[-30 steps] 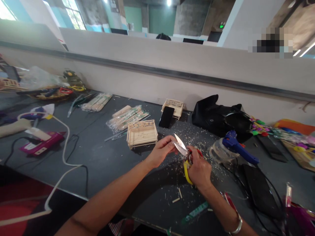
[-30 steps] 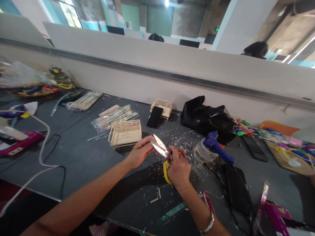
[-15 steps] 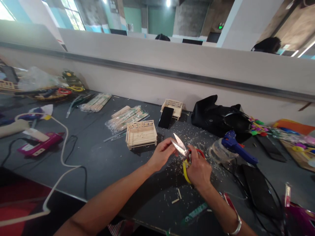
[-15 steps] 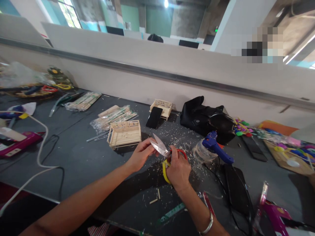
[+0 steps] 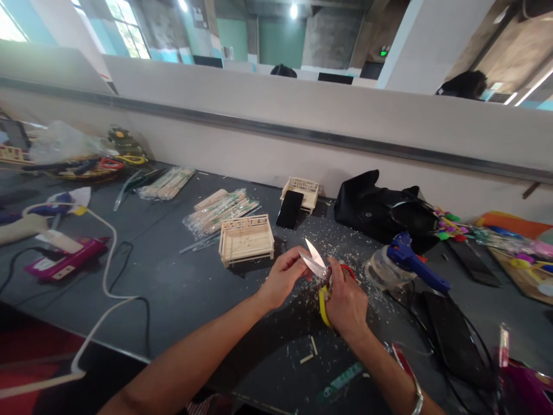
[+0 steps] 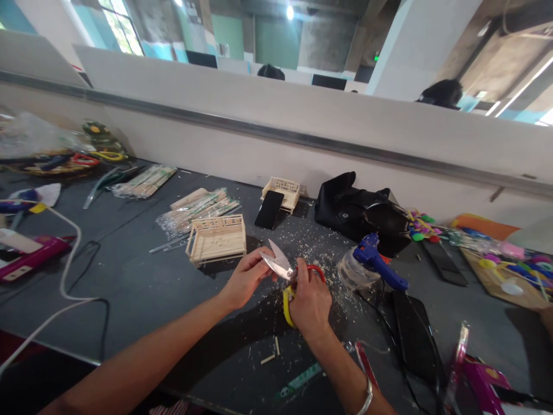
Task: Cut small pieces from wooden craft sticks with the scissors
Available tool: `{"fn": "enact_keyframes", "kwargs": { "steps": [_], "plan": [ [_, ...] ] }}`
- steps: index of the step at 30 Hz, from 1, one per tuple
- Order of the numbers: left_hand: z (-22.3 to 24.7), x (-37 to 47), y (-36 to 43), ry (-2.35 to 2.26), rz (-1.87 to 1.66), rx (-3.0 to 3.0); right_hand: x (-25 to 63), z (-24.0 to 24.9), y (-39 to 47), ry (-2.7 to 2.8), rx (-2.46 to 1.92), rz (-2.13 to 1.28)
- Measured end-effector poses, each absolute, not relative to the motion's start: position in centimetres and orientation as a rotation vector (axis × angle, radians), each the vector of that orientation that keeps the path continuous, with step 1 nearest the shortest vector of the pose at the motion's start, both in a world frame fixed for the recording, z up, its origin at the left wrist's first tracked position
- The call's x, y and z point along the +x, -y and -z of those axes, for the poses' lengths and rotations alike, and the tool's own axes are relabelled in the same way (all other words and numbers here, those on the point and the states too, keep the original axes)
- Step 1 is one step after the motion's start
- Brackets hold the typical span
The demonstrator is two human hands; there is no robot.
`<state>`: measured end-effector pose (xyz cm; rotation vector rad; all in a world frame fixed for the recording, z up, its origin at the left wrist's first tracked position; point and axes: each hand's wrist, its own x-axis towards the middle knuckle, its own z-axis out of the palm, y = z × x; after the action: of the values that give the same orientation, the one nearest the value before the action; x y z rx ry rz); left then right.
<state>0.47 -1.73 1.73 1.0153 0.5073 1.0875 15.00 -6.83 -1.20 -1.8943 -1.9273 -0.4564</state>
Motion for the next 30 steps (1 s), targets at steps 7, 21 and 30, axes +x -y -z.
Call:
{"fn": "enact_keyframes", "kwargs": {
  "steps": [7,21,30],
  "plan": [
    [-1.4,0.3,1.6,-0.489,-1.061,1.035,14.7,1.5,6.8,1.971,-1.928,0.383],
    [-1.5,0.2,1.4,-0.474,-1.038,0.949,14.8,1.9,6.9,1.967,-1.807,0.381],
    [-1.8,-0.1,1.2,-0.444,-1.037,0.928,15.3,2.4,6.3,1.661,-1.739,0.019]
  ]
}}
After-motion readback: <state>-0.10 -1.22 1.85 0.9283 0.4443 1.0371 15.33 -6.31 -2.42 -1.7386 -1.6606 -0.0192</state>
